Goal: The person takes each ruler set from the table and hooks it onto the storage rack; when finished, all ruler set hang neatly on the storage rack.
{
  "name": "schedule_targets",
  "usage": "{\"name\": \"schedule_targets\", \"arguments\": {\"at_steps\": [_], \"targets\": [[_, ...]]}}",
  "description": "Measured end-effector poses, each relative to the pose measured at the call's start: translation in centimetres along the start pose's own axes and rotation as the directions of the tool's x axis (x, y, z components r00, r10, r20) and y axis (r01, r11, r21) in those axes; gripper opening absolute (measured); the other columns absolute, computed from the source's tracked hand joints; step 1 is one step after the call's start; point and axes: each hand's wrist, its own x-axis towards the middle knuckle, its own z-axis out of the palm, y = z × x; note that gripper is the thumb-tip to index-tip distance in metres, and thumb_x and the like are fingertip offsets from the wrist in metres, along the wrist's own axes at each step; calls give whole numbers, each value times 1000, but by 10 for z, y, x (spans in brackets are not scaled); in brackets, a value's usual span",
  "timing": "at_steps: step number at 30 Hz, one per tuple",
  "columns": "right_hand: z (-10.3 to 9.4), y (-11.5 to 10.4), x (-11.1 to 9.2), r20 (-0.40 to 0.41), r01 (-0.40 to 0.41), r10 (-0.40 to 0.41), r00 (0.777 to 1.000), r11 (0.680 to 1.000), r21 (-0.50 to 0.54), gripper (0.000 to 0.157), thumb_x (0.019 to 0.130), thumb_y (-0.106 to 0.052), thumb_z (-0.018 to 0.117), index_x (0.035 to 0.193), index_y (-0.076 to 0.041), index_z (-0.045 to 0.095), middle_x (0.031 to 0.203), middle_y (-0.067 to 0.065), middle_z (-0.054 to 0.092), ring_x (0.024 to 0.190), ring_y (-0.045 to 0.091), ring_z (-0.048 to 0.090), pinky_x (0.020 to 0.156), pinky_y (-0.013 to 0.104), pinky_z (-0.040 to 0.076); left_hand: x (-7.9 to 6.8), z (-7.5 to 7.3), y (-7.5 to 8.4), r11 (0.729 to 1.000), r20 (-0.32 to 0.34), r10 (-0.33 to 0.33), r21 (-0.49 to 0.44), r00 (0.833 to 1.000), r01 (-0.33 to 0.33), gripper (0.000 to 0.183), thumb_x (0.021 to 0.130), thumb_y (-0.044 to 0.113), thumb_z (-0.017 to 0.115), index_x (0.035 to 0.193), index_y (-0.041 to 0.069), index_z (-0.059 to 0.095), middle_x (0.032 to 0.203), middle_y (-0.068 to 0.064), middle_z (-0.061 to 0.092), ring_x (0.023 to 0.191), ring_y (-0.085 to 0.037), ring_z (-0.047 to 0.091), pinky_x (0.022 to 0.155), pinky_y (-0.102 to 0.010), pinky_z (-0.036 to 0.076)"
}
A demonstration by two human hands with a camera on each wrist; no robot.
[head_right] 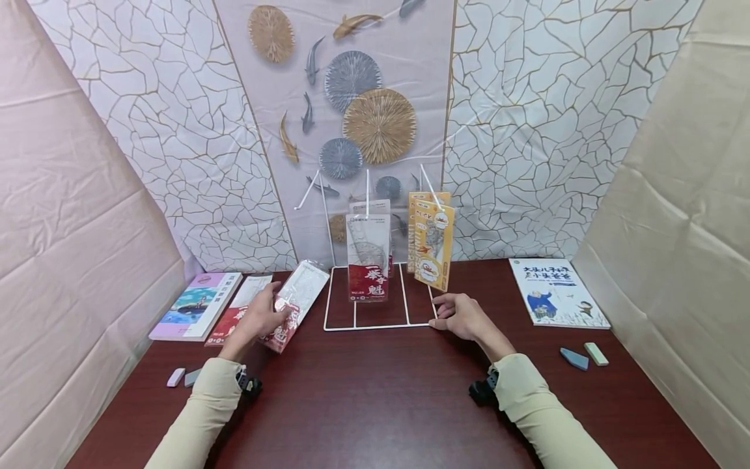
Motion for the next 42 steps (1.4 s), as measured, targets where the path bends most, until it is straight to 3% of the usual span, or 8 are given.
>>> {"name": "schedule_targets", "arguments": {"at_steps": [6, 11, 15, 21, 25, 29, 35, 42], "targets": [[0, 1, 0, -1, 3, -3, 1000, 1000, 2, 54, 84, -21, 82, 130, -1, 63, 104, 14, 72, 93, 20, 68, 83, 32, 53, 4, 2, 1, 977, -139, -6, -210, 990, -23, 49, 91, 14, 68, 136, 4, 55, 112, -18, 66, 100, -29, 61, 89, -39, 49], [-1, 1, 0, -3, 9, -9, 1000, 1000, -3, 55, 84, -22, 82, 130, 0, 62, 104, 13, 72, 94, 20, 68, 84, 33, 53, 7, -2, 8, 917, -277, -12, -387, 961, -101, 37, 91, 15, 71, 126, 8, 63, 100, -14, 66, 85, -18, 57, 75, -24, 46], [-1, 1, 0, -3, 12, -12, 1000, 1000, -2, 55, 84, -22, 82, 130, 0, 62, 104, 13, 72, 94, 19, 68, 84, 34, 53, 8, -5, 15, 827, -328, 1, -531, 945, -185, 33, 92, 13, 72, 122, 3, 64, 107, -19, 68, 89, -16, 59, 77, -18, 47], [0, 2, 0, -4, 11, -11, 1000, 1000, -8, 55, 84, -23, 82, 130, 0, 62, 103, 12, 72, 93, 18, 68, 84, 33, 52, 7, -7, 25, 629, -310, 25, -734, 951, -255, 35, 91, 10, 73, 121, -3, 62, 115, -17, 68, 99, -14, 64, 90, -19, 52], [0, 2, 1, -3, 13, -13, 1000, 1000, -10, 55, 83, -23, 82, 130, 0, 63, 103, 12, 72, 93, 19, 68, 84, 33, 52, 4, -9, 33, 498, -291, 69, -819, 954, -286, 35, 90, 7, 73, 121, -2, 59, 114, -8, 66, 106, -17, 65, 95, -23, 54], [-1, 2, 1, 1, 15, -15, 1000, 1000, -12, 55, 84, -23, 82, 130, -1, 63, 103, 12, 72, 93, 19, 68, 84, 33, 52, -1, -11, 44, 409, -285, 127, -858, 950, -312, 35, 89, 3, 72, 121, 0, 58, 115, -6, 65, 109, -19, 65, 97, -26, 54], [-1, 3, 1, -2, 20, -20, 1000, 1000, -11, 55, 84, -23, 82, 130, -1, 63, 103, 12, 72, 94, 19, 68, 84, 33, 52, -5, -12, 57, 373, -286, 186, -864, 940, -337, 34, 90, 4, 72, 122, -2, 60, 115, -7, 67, 112, -21, 66, 98, -27, 54], [0, 3, 1, -3, 17, -17, 1000, 1000, -8, 55, 83, -23, 82, 130, -1, 63, 103, 11, 73, 93, 18, 68, 84, 32, 52, -7, -9, 61, 387, -275, 193, -861, 942, -331, 36, 91, 7, 72, 124, -1, 59, 118, -8, 67, 115, -23, 65, 102, -29, 53]]}}
